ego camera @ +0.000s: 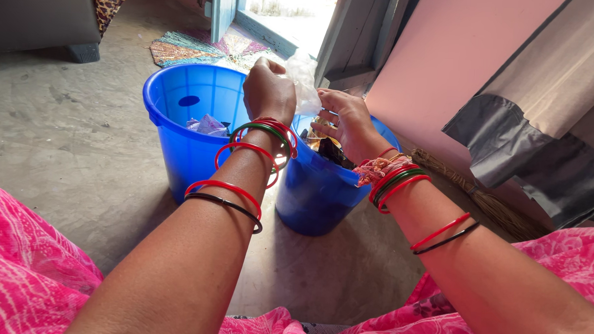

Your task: The person sits on the floor and sorts small waste items by hand from one blue bucket into another. They handle various wrappers, plastic pieces, and small debris, transferring them one by one between the two containers.

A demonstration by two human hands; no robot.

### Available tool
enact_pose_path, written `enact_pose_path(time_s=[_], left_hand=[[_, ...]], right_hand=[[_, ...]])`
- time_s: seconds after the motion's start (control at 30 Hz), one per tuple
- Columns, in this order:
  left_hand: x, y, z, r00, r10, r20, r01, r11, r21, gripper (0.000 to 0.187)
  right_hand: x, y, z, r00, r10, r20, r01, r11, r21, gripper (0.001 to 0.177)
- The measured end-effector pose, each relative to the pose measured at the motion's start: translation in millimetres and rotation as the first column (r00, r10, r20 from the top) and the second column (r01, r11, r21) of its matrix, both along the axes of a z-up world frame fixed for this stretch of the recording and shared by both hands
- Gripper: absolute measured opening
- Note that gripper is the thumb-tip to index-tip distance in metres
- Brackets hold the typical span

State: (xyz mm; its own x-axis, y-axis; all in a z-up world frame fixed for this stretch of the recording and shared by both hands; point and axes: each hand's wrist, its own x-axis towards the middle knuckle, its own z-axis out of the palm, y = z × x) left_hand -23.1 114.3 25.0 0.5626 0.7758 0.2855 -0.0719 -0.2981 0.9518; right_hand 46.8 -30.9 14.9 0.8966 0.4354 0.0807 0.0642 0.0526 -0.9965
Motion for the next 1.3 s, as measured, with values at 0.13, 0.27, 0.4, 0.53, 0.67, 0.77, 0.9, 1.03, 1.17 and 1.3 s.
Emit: enact_pose_path(time_s=[0.13,0.27,0.4,0.53,0.67,0.77,0.9,1.03,1.17,1.3], left_hand=[[5,12,-5,0.999,0.032,0.017,-0.031,0.999,-0.015,0.018],[6,22,-11,0.997,0.081,0.014,-0.081,0.996,-0.026,0.025],[2,31,-12,0.988,0.151,0.004,-0.151,0.988,-0.039,0.033],[-8,42,-11,0.985,0.165,-0.042,-0.168,0.983,-0.076,0.037],[-15,48,-10,0.99,0.118,-0.074,-0.125,0.986,-0.109,0.05],[-18,51,-11,0.974,0.027,-0.226,-0.057,0.99,-0.129,0.069],[-20,53,-21,0.933,-0.043,-0.357,-0.007,0.99,-0.139,0.083],[-20,52,-26,0.922,-0.056,-0.383,0.004,0.991,-0.134,0.083],[-20,48,-25,0.914,-0.068,-0.399,0.028,0.994,-0.105,0.082],[-21,38,-25,0.888,-0.044,-0.458,0.065,0.997,0.031,0.082]], right_hand=[[-6,9,1,0.999,0.031,0.025,-0.03,0.999,-0.019,0.044],[-13,18,2,0.995,0.066,0.079,-0.058,0.994,-0.095,0.045],[-17,21,3,0.99,0.052,0.128,-0.026,0.98,-0.195,0.046],[-14,25,-1,0.978,0.046,0.202,-0.004,0.979,-0.202,0.043],[-10,32,-5,0.959,0.034,0.282,0.027,0.978,-0.209,0.038],[-11,36,-5,0.948,0.019,0.318,0.062,0.969,-0.24,0.037],[-17,37,-4,0.938,0.008,0.346,0.1,0.95,-0.294,0.037],[-24,38,-2,0.902,0.06,0.427,0.102,0.933,-0.346,0.04],[-30,39,-3,0.826,0.144,0.545,0.154,0.872,-0.464,0.046],[-31,35,-8,0.671,0.269,0.691,0.241,0.802,-0.546,0.051]])
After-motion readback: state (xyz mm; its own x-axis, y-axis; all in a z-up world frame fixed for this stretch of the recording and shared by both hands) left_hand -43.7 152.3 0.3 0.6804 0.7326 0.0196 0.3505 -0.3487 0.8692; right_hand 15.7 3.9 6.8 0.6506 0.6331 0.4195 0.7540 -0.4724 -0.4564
